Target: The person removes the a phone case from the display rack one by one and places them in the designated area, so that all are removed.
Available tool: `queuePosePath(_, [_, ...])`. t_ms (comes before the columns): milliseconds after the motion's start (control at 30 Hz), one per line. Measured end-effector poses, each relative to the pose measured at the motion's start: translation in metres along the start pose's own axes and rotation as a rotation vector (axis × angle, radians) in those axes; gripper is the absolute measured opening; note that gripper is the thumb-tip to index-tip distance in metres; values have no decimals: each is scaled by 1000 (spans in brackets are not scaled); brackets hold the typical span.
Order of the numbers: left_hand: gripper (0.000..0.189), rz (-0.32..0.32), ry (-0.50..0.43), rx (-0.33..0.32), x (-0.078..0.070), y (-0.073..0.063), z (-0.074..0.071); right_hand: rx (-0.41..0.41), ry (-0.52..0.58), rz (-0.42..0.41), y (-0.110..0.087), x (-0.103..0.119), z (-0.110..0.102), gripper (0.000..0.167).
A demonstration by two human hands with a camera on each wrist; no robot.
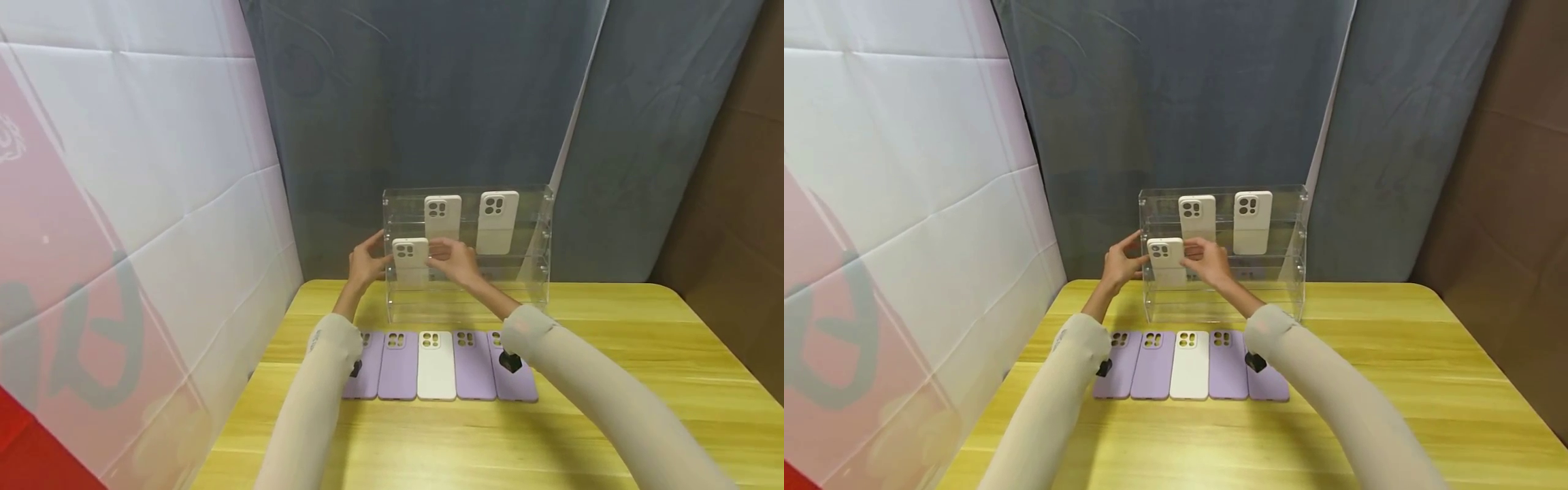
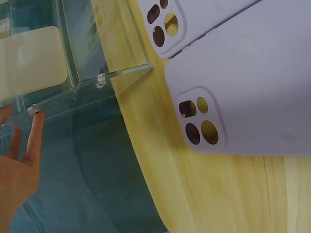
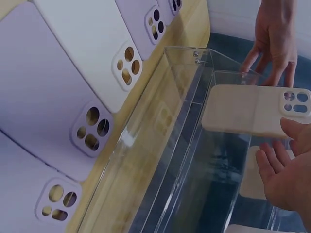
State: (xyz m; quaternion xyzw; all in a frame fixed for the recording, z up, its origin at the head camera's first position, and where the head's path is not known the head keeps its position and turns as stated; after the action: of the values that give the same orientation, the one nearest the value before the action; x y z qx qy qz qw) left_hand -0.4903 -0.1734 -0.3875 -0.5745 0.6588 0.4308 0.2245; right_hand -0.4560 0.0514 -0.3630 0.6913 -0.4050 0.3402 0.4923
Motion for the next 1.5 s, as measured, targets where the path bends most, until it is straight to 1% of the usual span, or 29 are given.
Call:
queuePosePath(133, [75, -43, -47, 37, -1, 1, 6, -11, 2, -20, -2, -3, -1, 41])
queuePosePath(167, [76, -51, -54, 43, -2, 1, 8, -23, -3, -41, -3, -3, -2, 40])
queuePosePath(267, [77, -54, -52, 50, -5, 1, 11, -54, -32, -66, -4, -3, -4, 36])
queuePosePath(367, [77, -39, -62, 63, -8, 0, 13, -75, -48, -54, -5, -3, -6, 34])
queuePosePath(400, [77, -35, -63, 65, -9, 0, 13, -73, -49, -31, -5, -3, -6, 34])
queuePosePath(500, [77, -32, -74, 72, -9, 0, 13, -71, -48, -6, -4, -2, -8, 33])
queuePosePath(667, [76, -30, -90, 88, -8, 2, 11, -90, -70, -14, -1, 3, -13, 32])
queuePosePath(867, [77, -78, -95, 124, 0, -2, 9, -75, -36, -20, -2, 4, -18, 31])
queuePosePath(933, [76, -82, -91, 128, 3, -1, 8, -70, -31, -28, -2, 4, -19, 31])
queuePosePath(1100, [74, -57, -85, 118, 7, 6, 3, -87, -35, -61, 4, 9, -26, 30])
queuePosePath(1233, [74, -65, -82, 107, 9, 10, -1, -84, -30, -72, 7, 14, -32, 31])
queuePosePath(1333, [73, -72, -77, 103, 11, 14, -2, -84, -32, -73, 8, 16, -37, 31])
queuePosePath(1500, [73, -68, -86, 120, 13, 19, 2, -99, -28, -69, 7, 16, -50, 31])
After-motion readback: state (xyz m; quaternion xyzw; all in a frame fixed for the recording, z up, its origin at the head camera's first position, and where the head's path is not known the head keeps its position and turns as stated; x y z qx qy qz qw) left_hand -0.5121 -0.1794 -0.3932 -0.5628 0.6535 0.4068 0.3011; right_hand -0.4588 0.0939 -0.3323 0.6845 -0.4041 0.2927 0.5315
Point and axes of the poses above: each hand's wrist, its own y-axis towards the middle knuckle, its own z-axis out of the palm, x = y × z, the point moved 2 cm from there along y, towards the middle knuckle, and after that the axes turned 12 degrees about y, right-handed, at the moved point
